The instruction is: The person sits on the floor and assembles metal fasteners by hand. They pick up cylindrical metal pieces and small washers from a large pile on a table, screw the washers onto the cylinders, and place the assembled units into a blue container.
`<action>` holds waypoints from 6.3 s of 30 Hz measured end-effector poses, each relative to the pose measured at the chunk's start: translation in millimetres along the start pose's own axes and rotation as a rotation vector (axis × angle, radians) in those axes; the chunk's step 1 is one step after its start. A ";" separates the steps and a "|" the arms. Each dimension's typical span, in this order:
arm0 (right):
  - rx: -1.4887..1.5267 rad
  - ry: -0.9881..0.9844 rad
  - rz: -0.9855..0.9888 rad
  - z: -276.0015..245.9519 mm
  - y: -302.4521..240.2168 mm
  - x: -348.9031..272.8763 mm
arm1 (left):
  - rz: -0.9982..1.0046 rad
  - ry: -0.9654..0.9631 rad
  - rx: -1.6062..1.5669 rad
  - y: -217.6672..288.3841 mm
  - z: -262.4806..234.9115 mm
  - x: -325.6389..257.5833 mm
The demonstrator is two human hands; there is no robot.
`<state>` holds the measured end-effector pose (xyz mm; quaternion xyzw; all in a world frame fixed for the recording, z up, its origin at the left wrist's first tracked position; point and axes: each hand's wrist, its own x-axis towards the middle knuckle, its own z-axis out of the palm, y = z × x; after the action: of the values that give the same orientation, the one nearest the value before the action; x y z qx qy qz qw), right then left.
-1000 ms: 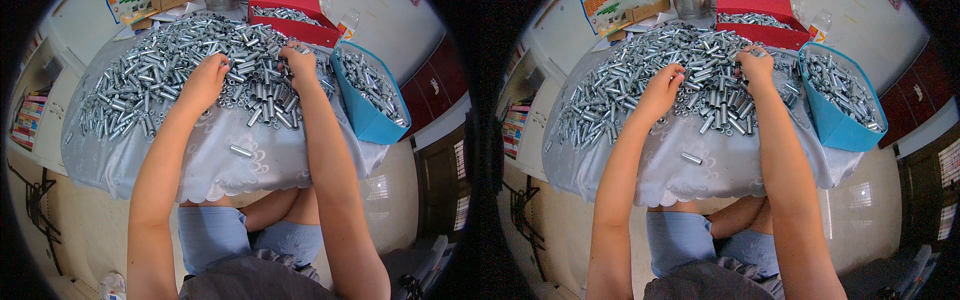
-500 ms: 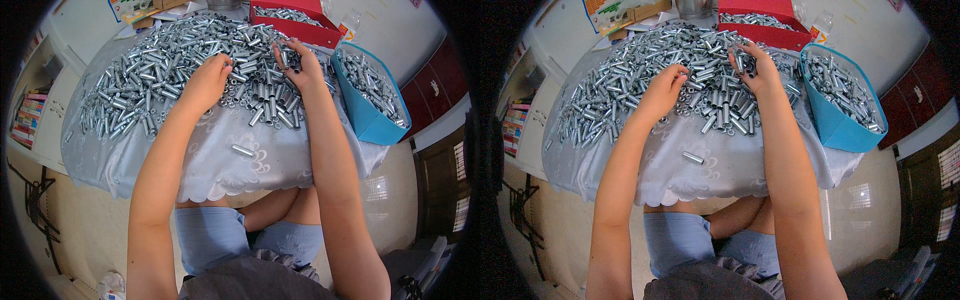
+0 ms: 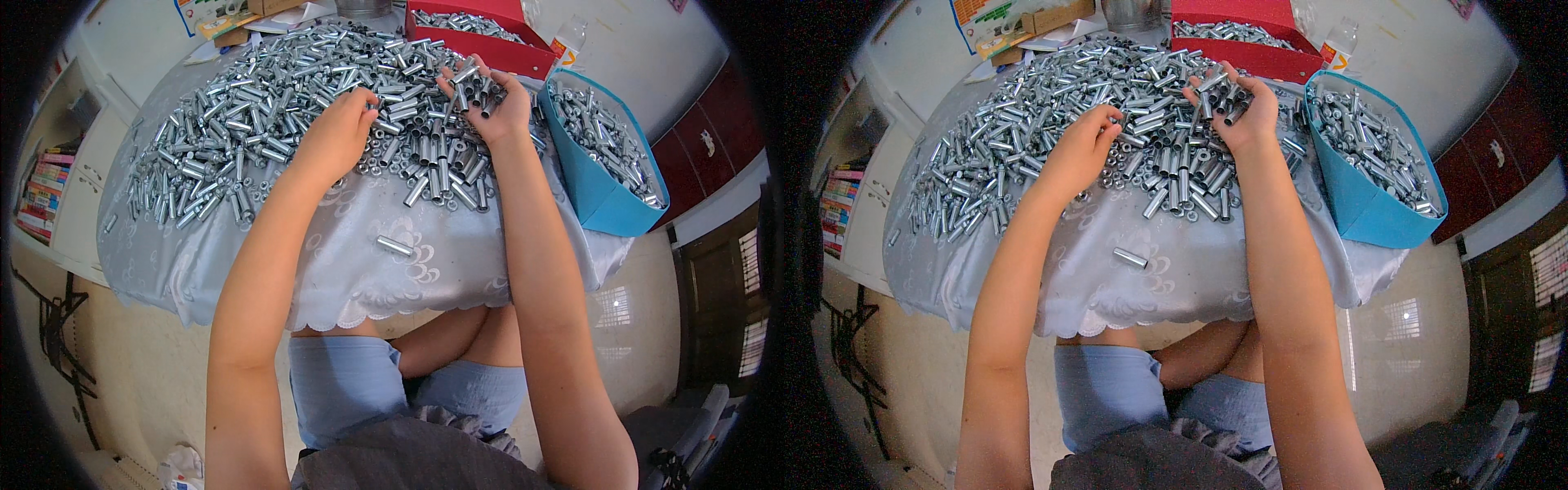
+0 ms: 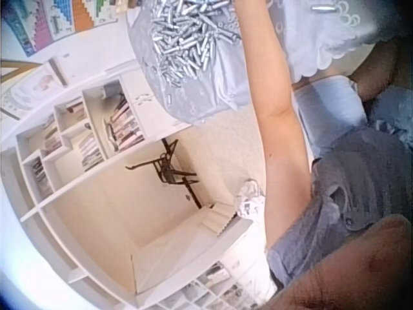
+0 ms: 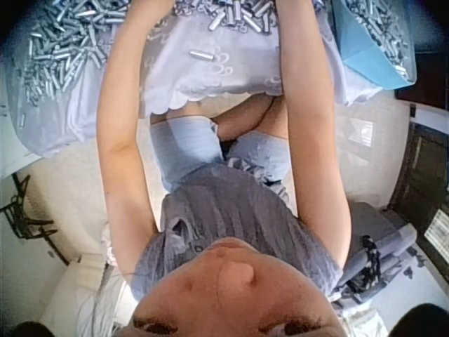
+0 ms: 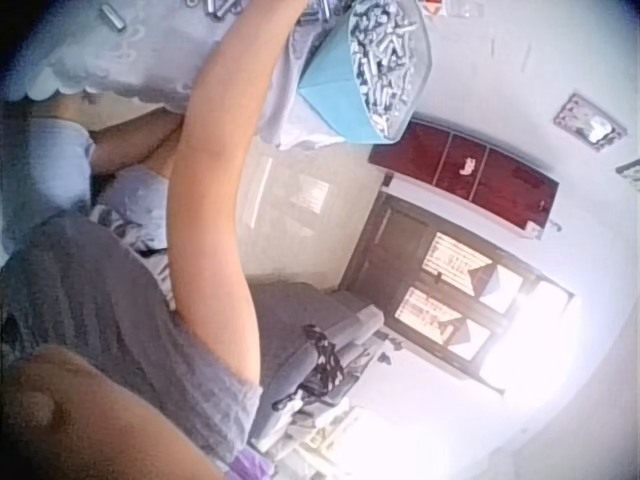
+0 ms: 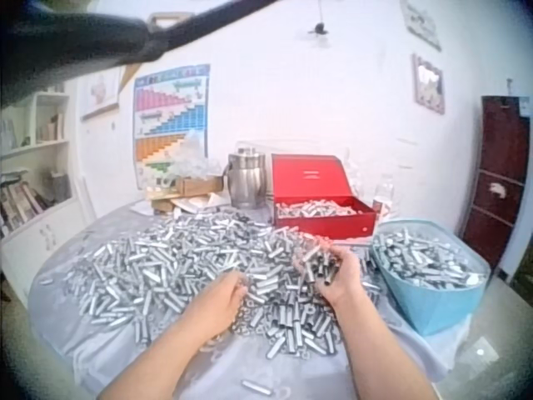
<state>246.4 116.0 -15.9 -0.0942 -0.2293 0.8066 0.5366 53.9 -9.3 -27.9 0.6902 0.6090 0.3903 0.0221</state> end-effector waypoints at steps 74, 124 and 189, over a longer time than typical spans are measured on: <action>-1.467 -0.285 -0.738 16.5 14.8 -6.8 | 0.034 0.011 -0.084 3.7 -3.1 1.1; -0.951 -0.515 -0.581 43.5 68.6 -34.1 | 0.114 0.181 -0.325 24.4 2.7 0.4; -1.999 -0.929 -0.872 36.7 108.5 -46.3 | -0.706 0.653 -1.671 -25.3 -50.7 12.9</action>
<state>161.4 29.4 -39.2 -0.0834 -0.9434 -0.0246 0.3200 3.8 -14.2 1.1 0.0860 0.2832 0.8414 0.4521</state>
